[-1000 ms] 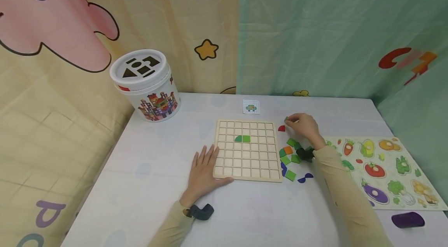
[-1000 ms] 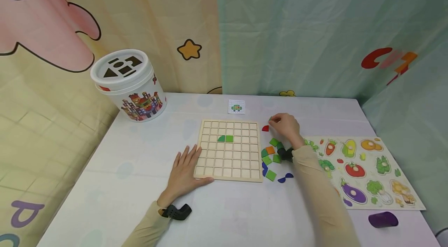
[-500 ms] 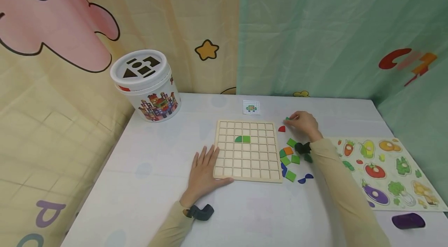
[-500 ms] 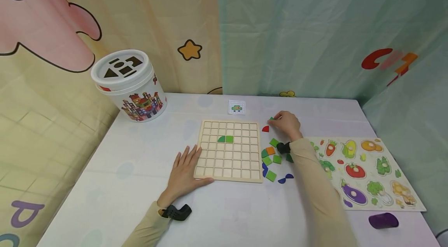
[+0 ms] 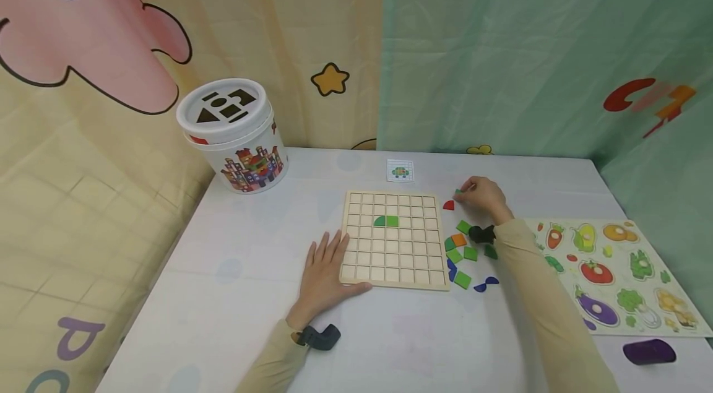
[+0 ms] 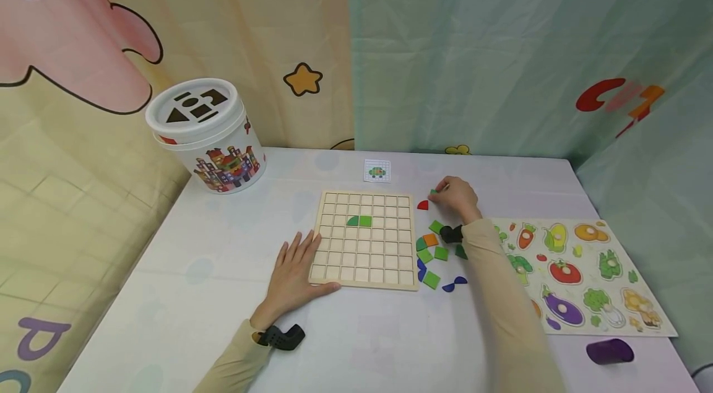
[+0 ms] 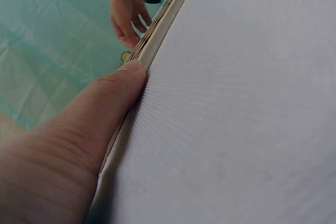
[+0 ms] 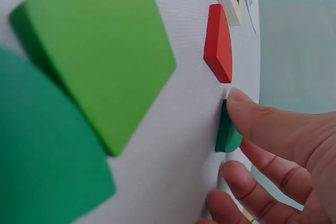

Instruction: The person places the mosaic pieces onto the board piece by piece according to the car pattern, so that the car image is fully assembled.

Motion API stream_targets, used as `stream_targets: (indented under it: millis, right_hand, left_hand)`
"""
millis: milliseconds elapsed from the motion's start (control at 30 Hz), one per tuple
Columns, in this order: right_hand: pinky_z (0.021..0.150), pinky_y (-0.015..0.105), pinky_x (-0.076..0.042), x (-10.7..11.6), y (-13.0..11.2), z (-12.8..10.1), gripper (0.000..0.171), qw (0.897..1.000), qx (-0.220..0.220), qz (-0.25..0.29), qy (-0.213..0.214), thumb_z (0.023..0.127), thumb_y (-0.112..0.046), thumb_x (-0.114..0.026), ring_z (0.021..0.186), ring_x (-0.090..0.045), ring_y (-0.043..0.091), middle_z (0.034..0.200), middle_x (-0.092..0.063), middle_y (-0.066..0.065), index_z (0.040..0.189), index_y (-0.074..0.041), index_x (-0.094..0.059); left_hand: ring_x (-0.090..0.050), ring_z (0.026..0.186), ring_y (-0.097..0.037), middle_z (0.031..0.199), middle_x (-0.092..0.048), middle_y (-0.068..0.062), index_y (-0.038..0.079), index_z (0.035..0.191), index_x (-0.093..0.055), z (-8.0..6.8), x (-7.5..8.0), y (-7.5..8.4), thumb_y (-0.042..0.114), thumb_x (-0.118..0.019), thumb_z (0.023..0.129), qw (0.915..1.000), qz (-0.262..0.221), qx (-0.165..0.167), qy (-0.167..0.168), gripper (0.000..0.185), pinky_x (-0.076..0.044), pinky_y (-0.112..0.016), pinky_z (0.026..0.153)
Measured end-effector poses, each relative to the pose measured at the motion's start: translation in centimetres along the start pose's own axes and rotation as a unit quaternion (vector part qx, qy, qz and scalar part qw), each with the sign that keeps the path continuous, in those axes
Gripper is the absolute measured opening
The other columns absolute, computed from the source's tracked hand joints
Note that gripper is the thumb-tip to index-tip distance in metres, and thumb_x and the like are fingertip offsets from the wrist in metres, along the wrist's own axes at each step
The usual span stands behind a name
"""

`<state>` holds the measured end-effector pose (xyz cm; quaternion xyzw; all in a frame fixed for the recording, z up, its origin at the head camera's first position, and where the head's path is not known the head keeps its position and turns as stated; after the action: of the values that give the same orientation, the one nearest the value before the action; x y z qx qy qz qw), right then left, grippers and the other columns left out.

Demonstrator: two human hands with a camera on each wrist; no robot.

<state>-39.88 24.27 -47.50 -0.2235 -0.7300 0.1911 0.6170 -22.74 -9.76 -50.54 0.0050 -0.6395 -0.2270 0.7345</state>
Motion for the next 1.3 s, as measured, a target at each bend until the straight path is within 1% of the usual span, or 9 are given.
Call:
stream_targets:
  millis: [200, 333, 467, 600, 733, 900, 1033, 1200, 1300]
  right_hand:
    - [0.072, 0.040, -0.042, 0.2, 0.0, -0.5, 0.030, 0.999, 0.016, 0.028, 0.029, 0.084, -0.023, -0.072, 0.082, -0.051, 0.032, 0.090, -0.059, 0.018, 0.094, 0.002, -0.057]
    - [0.068, 0.037, -0.042, 0.7, -0.2, -1.0, 0.027, 0.998, 0.025, 0.038, 0.054, 0.083, -0.021, -0.074, 0.076, -0.051, 0.030, 0.083, -0.059, 0.015, 0.089, -0.001, -0.058]
    - [0.064, 0.035, -0.040, 1.0, -0.3, -1.4, 0.025, 0.997, 0.031, 0.041, 0.058, 0.083, -0.021, -0.073, 0.072, -0.050, 0.028, 0.079, -0.058, 0.013, 0.086, -0.001, -0.058]
    - [0.064, 0.035, -0.040, 0.8, -0.3, -1.5, 0.023, 0.997, 0.041, 0.042, 0.054, 0.085, -0.019, -0.070, 0.074, -0.051, 0.028, 0.083, -0.059, 0.014, 0.092, 0.000, -0.060]
    - [0.064, 0.035, -0.041, 0.8, -1.2, -2.1, 0.023, 0.994, 0.072, 0.052, 0.066, 0.087, -0.015, -0.068, 0.078, -0.053, 0.029, 0.087, -0.060, 0.015, 0.100, 0.002, -0.061]
    - [0.061, 0.035, -0.042, 0.7, -3.3, -3.6, 0.019, 0.986, 0.132, 0.067, 0.078, 0.089, -0.013, -0.066, 0.075, -0.055, 0.028, 0.085, -0.060, 0.013, 0.100, 0.002, -0.062]
    - [0.057, 0.034, -0.043, -0.2, -5.0, -4.3, 0.016, 0.982, 0.166, 0.060, 0.068, 0.089, -0.014, -0.067, 0.070, -0.055, 0.024, 0.082, -0.061, 0.009, 0.099, -0.002, -0.064]
    - [0.060, 0.033, -0.042, -2.2, -6.7, -4.9, 0.016, 0.984, 0.168, 0.050, 0.033, 0.086, -0.016, -0.071, 0.071, -0.052, 0.022, 0.081, -0.064, 0.005, 0.097, -0.005, -0.068]
    - [0.060, 0.033, -0.043, -3.3, -7.7, -5.3, 0.015, 0.984, 0.171, 0.051, 0.013, 0.084, -0.016, -0.073, 0.070, -0.054, 0.021, 0.079, -0.065, 0.003, 0.094, -0.006, -0.070]
  left_hand:
    - [-0.009, 0.142, -0.032, 0.155, -0.021, -0.010, 0.010, 0.151, -0.024, 0.0, 0.1, 0.1, 0.081, -0.053, 0.070, 1.0000, 0.002, -0.003, 0.003, 0.112, -0.004, -0.050, 0.112]
    - [-0.007, 0.143, -0.031, 0.156, -0.020, -0.009, 0.011, 0.152, -0.022, 0.1, 0.0, 0.0, 0.081, -0.053, 0.070, 1.0000, 0.009, 0.001, -0.002, 0.113, -0.002, -0.048, 0.113]
    - [-0.006, 0.143, -0.030, 0.156, -0.019, -0.009, 0.011, 0.152, -0.021, 0.1, -0.1, -0.1, 0.081, -0.054, 0.070, 0.9999, 0.012, 0.003, -0.006, 0.113, -0.001, -0.048, 0.113]
    - [-0.006, 0.143, -0.030, 0.156, -0.019, -0.009, 0.011, 0.152, -0.021, 0.0, -0.1, -0.1, 0.080, -0.055, 0.070, 0.9999, 0.008, 0.005, -0.007, 0.113, -0.001, -0.048, 0.113]
    - [-0.007, 0.143, -0.030, 0.156, -0.020, -0.009, 0.010, 0.152, -0.022, 0.1, -0.1, -0.1, 0.080, -0.055, 0.070, 1.0000, 0.007, 0.003, -0.004, 0.112, -0.002, -0.048, 0.113]
    - [-0.006, 0.143, -0.030, 0.156, -0.019, -0.008, 0.011, 0.152, -0.021, 0.1, -0.1, -0.1, 0.081, -0.054, 0.070, 0.9999, 0.009, 0.005, -0.007, 0.113, -0.001, -0.048, 0.113]
    - [-0.007, 0.143, -0.031, 0.156, -0.020, -0.009, 0.010, 0.152, -0.022, 0.0, 0.1, 0.0, 0.079, -0.056, 0.070, 1.0000, 0.005, 0.004, -0.005, 0.112, -0.002, -0.048, 0.113]
    - [-0.008, 0.142, -0.031, 0.156, -0.020, -0.009, 0.010, 0.152, -0.022, 0.1, 0.1, 0.0, 0.079, -0.056, 0.070, 1.0000, 0.005, 0.006, -0.006, 0.112, -0.003, -0.048, 0.113]
    - [-0.008, 0.142, -0.031, 0.155, -0.020, -0.009, 0.010, 0.152, -0.021, 0.1, 0.1, 0.0, 0.079, -0.057, 0.070, 0.9999, 0.005, 0.008, -0.008, 0.112, -0.003, -0.048, 0.113]
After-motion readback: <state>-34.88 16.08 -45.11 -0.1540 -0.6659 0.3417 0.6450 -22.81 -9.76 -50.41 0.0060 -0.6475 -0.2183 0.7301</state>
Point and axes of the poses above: each hand's wrist, its own z-axis towards the middle knuckle, its own x-axis out of the back of the hand, y = z × x, the point moved 10 cm from there along z, towards the middle knuckle
